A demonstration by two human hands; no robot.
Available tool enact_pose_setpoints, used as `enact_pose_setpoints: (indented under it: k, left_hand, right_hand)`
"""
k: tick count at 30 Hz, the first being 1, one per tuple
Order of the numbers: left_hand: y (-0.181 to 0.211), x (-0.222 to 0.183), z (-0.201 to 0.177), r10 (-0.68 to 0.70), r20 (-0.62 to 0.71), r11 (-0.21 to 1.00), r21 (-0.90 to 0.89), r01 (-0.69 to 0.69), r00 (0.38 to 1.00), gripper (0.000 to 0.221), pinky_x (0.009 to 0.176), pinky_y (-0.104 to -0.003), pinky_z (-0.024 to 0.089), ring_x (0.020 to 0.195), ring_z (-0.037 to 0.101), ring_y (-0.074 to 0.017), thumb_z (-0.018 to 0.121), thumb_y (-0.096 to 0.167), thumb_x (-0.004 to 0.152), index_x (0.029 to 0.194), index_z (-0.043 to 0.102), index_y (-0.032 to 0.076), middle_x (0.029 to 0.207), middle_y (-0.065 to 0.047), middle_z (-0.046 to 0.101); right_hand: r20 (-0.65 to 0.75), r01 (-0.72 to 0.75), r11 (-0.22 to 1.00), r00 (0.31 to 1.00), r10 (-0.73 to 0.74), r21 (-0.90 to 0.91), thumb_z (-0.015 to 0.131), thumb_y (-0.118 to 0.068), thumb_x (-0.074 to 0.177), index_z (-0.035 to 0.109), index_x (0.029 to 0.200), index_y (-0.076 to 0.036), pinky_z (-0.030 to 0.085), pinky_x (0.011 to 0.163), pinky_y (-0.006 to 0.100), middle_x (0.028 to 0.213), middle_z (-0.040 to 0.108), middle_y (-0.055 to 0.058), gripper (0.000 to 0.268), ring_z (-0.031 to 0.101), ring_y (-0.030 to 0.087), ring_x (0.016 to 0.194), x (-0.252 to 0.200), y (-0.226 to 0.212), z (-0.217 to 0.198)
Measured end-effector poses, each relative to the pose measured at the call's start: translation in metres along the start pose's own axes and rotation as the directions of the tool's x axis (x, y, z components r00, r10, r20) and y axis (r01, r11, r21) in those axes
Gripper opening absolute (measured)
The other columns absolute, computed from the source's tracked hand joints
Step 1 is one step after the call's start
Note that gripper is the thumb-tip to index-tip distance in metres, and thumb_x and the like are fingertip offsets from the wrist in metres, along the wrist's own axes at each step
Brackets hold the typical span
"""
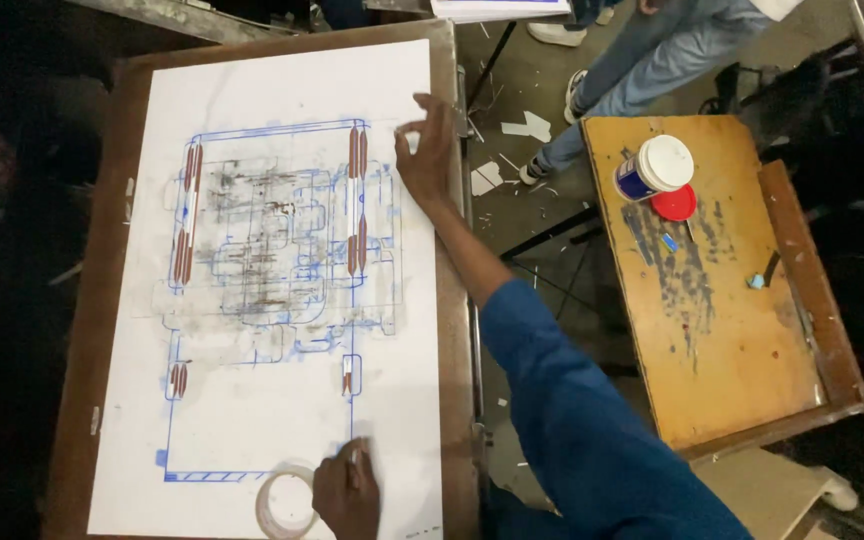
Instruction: Applying small strips of tape to specific marked points on a large schematic diagram.
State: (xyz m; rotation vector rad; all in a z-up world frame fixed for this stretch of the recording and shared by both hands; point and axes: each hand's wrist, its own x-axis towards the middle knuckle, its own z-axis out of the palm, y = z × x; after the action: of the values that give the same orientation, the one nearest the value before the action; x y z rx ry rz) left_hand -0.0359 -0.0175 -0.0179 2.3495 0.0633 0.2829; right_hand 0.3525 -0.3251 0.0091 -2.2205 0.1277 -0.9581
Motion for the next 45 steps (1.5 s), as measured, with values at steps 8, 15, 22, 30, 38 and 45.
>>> enact_pose_setpoints:
  k: [8,15,22,30,38,45]
  left_hand:
    - [0.096,0.037,-0.078,-0.051,0.228,0.897,-0.417,0.145,0.972,0.020,0.054,-0.024,0.039,0.060,0.046,-0.0062,0.076,0.008,0.090,0.110,0.074,0.005,0.067,0.000,0.056]
    - [0.147,0.009,-0.153,-0.006,0.273,0.828,-0.538,0.157,0.962,0.024,0.059,-0.019,0.034,0.067,0.050,-0.0048,0.074,0.003,0.092,0.117,0.076,0.004,0.089,-0.001,0.071]
    - [0.131,-0.016,-0.173,0.020,0.263,0.743,-0.650,0.162,0.964,0.013,0.047,-0.014,0.029,0.053,0.051,-0.0010,0.081,0.005,0.090,0.103,0.079,0.002,0.073,-0.002,0.072]
    - [0.152,-0.023,-0.186,-0.168,0.505,0.522,-0.683,0.511,0.847,0.012,0.049,-0.020,0.041,0.057,0.057,-0.0051,0.078,0.006,0.088,0.095,0.077,-0.004,0.075,-0.007,0.072]
    - [0.168,-0.036,-0.189,-0.143,0.613,0.179,-0.756,0.629,0.777,0.020,0.052,-0.020,0.037,0.056,0.053,-0.0057,0.071,0.012,0.096,0.093,0.073,-0.007,0.070,-0.006,0.069]
    - [0.174,-0.046,-0.191,-0.138,0.661,0.061,-0.738,0.672,0.738,0.023,0.050,-0.020,0.030,0.057,0.043,-0.0037,0.071,0.016,0.096,0.093,0.074,-0.007,0.072,-0.003,0.066]
  right_hand:
    - [0.543,-0.697,0.138,0.653,0.528,0.704,0.079,0.001,0.083,0.048,0.134,0.002,0.063,0.093,0.043,0.122,0.057,0.017,0.059,0.068,0.025,0.103,-0.184,-0.191,-0.202]
    - [0.803,-0.752,-0.286,0.534,0.264,0.594,0.073,0.003,0.091,0.046,0.135,0.001,0.061,0.091,0.039,0.128,0.056,0.017,0.051,0.067,0.021,0.104,-0.253,-0.289,-0.303]
    - [0.688,-0.712,0.089,0.698,0.200,0.697,0.071,0.004,0.099,0.046,0.138,0.004,0.061,0.093,0.033,0.130,0.055,0.017,0.047,0.069,0.018,0.105,-0.283,-0.311,-0.333]
    - [0.653,-0.659,0.150,0.752,0.092,0.737,0.071,0.012,0.096,0.041,0.140,0.001,0.065,0.094,0.033,0.134,0.054,0.019,0.054,0.067,0.013,0.100,-0.291,-0.314,-0.348]
    - [0.353,-0.130,0.587,0.892,-0.281,0.799,0.071,0.009,0.099,0.040,0.138,-0.008,0.065,0.094,0.045,0.130,0.064,0.018,0.053,0.073,0.029,0.110,-0.277,-0.302,-0.349]
    - [0.226,0.336,0.644,0.744,-0.629,0.687,0.073,0.001,0.098,0.043,0.131,-0.007,0.064,0.094,0.052,0.116,0.072,0.019,0.046,0.072,0.036,0.107,-0.248,-0.308,-0.358]
